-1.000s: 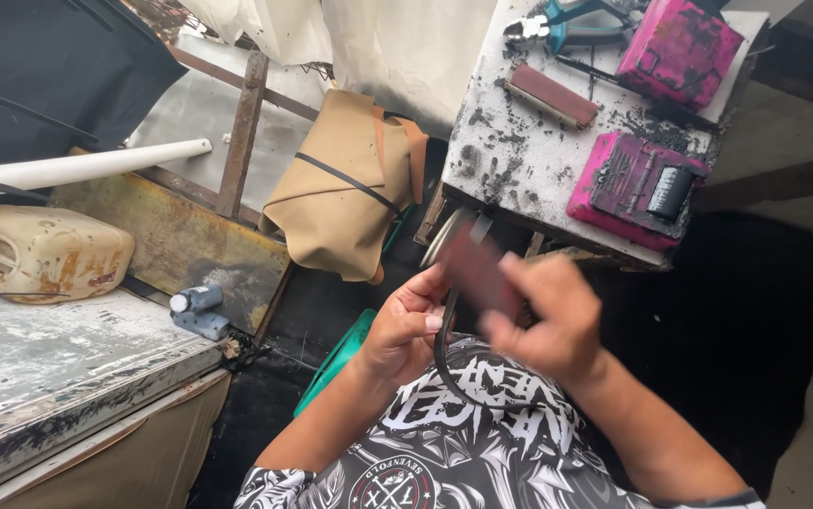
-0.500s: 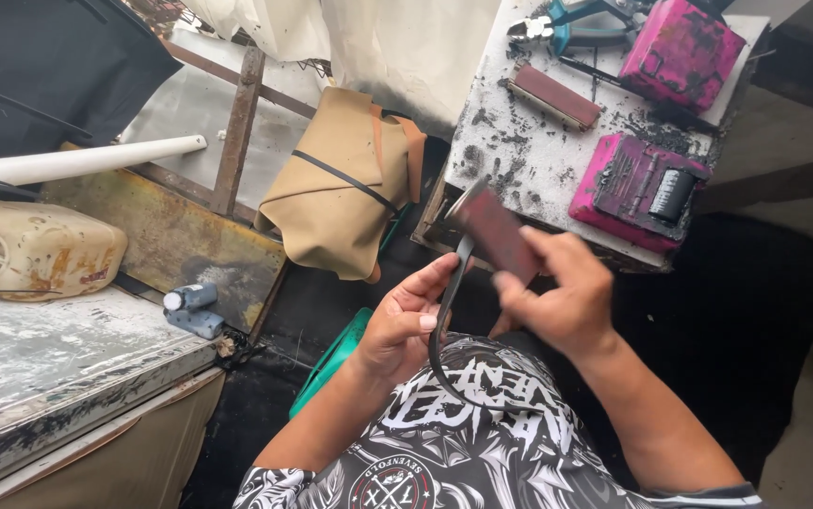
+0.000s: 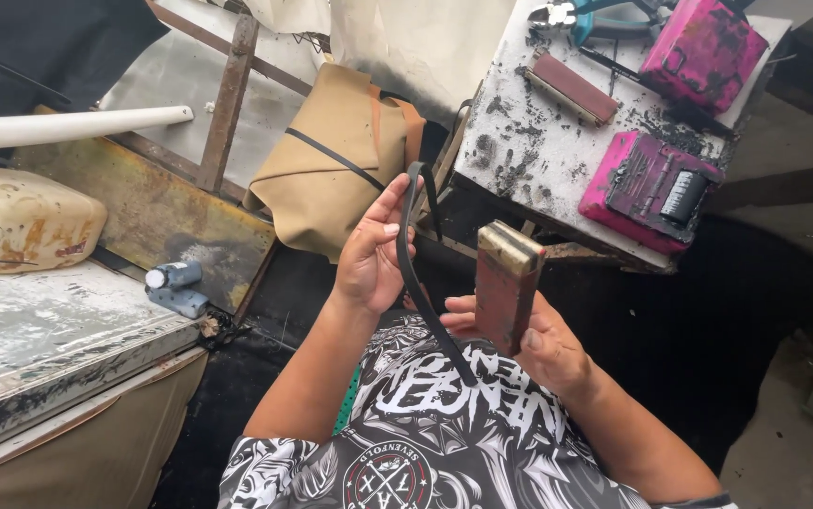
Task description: Sanding the edges of a leather strap and small leather components, then hanging the strap using clips.
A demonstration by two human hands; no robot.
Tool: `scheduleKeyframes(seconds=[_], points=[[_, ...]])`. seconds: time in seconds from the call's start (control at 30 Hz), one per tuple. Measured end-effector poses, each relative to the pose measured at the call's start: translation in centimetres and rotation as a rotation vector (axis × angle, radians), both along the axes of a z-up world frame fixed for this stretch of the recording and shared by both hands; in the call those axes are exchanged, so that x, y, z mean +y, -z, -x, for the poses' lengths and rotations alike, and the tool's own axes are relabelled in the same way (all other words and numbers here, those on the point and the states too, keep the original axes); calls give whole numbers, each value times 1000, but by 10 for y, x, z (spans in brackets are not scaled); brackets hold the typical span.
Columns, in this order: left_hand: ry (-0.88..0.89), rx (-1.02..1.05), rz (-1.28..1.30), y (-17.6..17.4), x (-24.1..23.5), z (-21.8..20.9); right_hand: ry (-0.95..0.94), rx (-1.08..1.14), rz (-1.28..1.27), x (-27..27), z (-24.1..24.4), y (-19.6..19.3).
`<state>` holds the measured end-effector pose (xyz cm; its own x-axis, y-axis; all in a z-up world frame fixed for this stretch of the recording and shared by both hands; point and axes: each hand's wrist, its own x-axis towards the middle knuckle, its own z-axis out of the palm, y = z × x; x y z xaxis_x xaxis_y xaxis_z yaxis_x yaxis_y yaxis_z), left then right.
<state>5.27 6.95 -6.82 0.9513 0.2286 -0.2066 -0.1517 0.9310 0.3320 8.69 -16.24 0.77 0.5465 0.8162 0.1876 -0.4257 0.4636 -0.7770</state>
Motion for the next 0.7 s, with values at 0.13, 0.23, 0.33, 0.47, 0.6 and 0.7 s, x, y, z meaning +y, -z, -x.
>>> scheduleKeyframes(seconds=[0.13, 0.23, 0.33, 0.47, 0.6, 0.7], points=[[-8, 28, 0, -2, -2, -3, 30, -92, 33, 6, 1, -9], [-16, 62, -38, 1, -6, -1, -30, -49, 11, 11, -1, -10], [-64, 125, -161, 15, -11, 7, -43, -78, 63, 10, -2, 0], [-108, 251, -364, 2, -27, 33, -98, -67, 63, 18, -3, -9], [-81, 203, -520, -28, -35, 59, -106, -82, 55, 21, -7, -3], [-86, 237, -602, -20, -37, 80, -95, -79, 84, 26, -7, -13]])
